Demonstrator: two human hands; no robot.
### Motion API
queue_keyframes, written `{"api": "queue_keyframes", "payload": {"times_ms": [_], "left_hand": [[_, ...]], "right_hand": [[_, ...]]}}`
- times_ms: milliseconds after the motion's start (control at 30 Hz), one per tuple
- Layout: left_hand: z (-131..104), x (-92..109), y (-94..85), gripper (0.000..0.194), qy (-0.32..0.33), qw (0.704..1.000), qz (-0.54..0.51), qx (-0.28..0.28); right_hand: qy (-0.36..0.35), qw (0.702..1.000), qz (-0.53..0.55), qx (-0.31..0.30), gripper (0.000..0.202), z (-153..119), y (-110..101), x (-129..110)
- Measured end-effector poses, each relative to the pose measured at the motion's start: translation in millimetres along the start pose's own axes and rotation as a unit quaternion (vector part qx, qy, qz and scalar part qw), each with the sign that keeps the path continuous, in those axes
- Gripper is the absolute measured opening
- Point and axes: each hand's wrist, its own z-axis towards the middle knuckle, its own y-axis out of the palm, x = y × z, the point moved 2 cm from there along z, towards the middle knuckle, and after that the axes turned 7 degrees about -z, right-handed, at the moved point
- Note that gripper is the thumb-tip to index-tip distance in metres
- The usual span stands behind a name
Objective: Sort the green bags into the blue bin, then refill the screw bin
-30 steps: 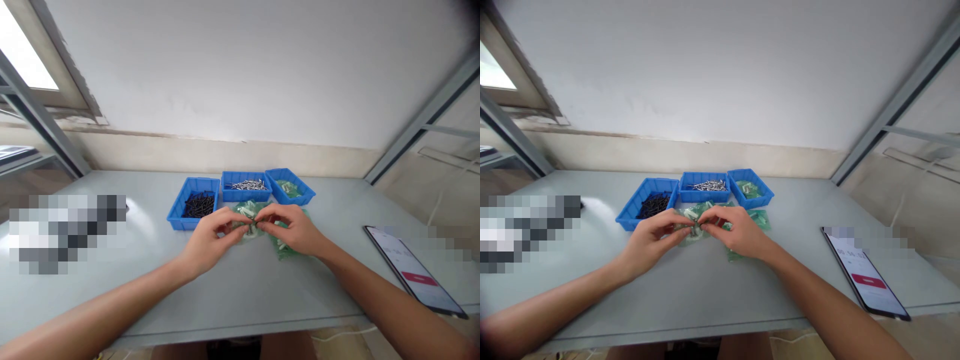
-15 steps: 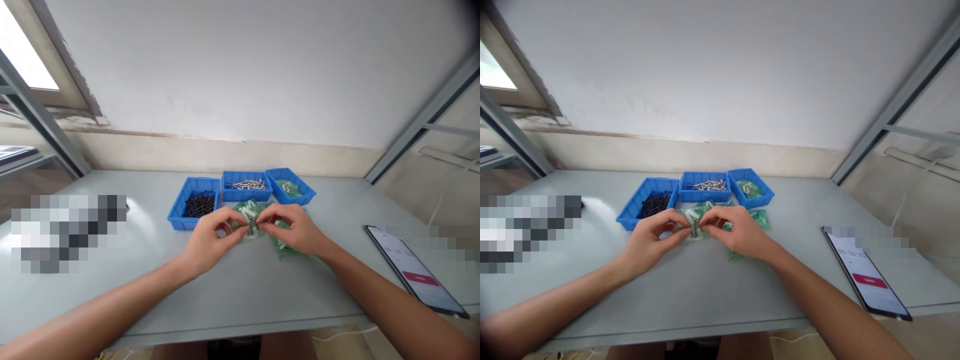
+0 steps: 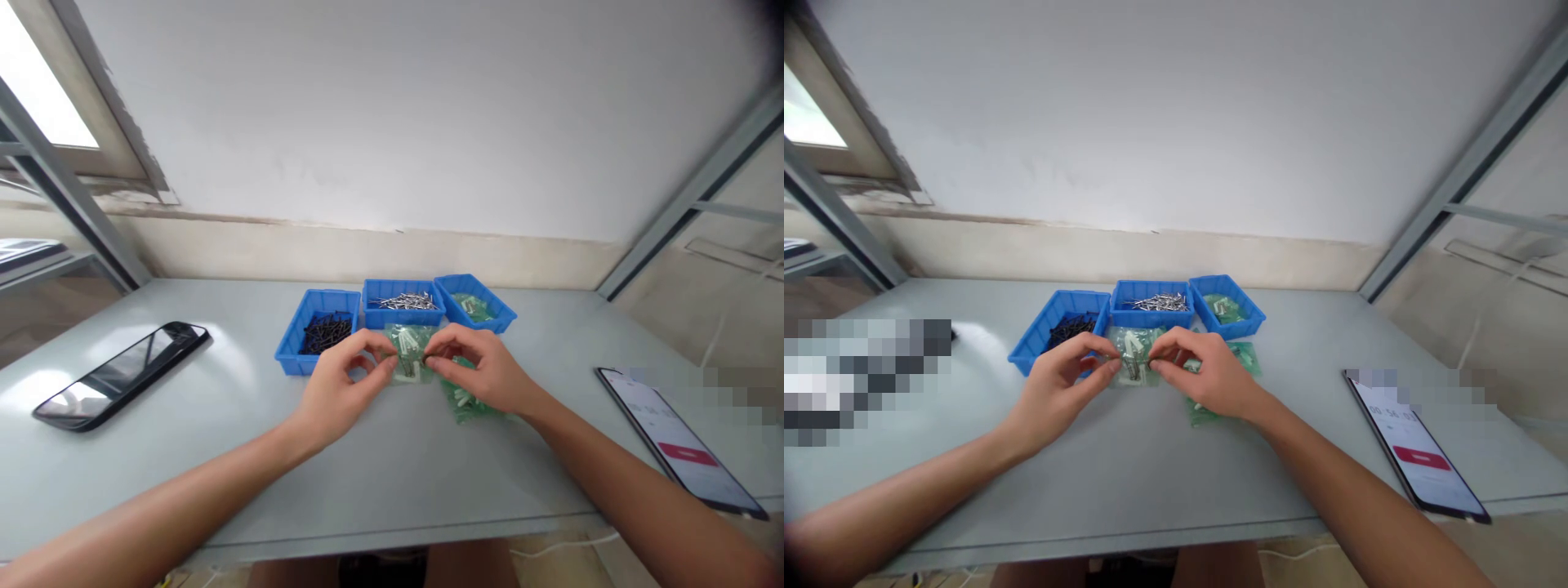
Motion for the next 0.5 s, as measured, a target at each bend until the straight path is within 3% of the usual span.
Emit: {"api": "queue_keyframes", "payload": {"times_ms": [500], "left_hand": [[0.4, -0.7, 1.0, 0.005, -0.013, 0.999, -0.046, 0.005]], "right_hand": [[-0.009, 1.0, 0.018, 0.009, 0.018, -1.3, -2.0, 4.6]]}}
